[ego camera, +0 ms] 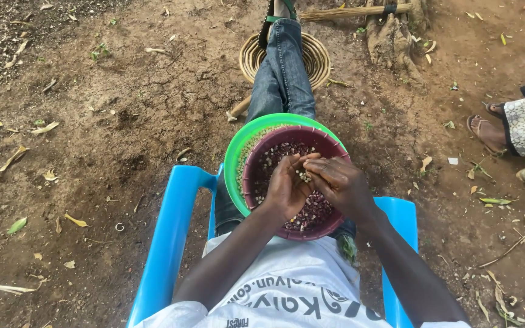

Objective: A person sits on a chair and manually sorts maize and beans in a plastic bowl.

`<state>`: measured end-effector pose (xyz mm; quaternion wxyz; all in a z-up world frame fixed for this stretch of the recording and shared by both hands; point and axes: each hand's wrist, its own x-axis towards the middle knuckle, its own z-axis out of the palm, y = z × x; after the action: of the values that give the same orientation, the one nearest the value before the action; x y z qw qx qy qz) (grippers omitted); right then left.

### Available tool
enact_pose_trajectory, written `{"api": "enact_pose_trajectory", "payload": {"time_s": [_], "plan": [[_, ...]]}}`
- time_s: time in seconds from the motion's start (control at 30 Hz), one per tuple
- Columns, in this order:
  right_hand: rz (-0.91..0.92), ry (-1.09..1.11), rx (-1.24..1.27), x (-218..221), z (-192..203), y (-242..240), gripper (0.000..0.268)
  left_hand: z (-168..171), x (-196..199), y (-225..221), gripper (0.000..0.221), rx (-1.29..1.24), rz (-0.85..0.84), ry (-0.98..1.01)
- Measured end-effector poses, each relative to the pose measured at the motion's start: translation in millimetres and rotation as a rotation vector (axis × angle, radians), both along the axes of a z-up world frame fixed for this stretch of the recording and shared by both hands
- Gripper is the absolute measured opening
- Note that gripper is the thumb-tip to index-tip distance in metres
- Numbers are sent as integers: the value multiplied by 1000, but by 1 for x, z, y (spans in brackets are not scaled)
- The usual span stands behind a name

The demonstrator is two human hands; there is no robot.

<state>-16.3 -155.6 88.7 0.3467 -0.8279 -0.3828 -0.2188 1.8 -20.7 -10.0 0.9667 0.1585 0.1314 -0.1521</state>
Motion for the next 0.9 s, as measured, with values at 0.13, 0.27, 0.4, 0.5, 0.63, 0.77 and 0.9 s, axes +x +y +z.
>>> {"api": "enact_pose_trajectory", "payload": {"time_s": [0.13,0.27,0.4,0.5,0.63,0.77,0.9], "plan": [[-47,-31,19,-1,3,-4,11,12,-5,6,43,-9,19,47],[-130,-84,28,12,-4,-21,13,15,-4,18,27,95,78,16],[-183,-28,-154,26,-25,-31,19,31,-3,39,26,94,211,-17],[-51,88,-183,27,-44,-30,12,25,5,51,29,98,190,-108],[103,165,-245,18,-75,-19,18,29,6,56,28,84,201,-119],[129,172,-465,28,-123,-21,15,25,8,55,26,91,201,-76],[-59,124,-713,37,-140,-51,15,31,5,56,26,117,212,-110]]}}
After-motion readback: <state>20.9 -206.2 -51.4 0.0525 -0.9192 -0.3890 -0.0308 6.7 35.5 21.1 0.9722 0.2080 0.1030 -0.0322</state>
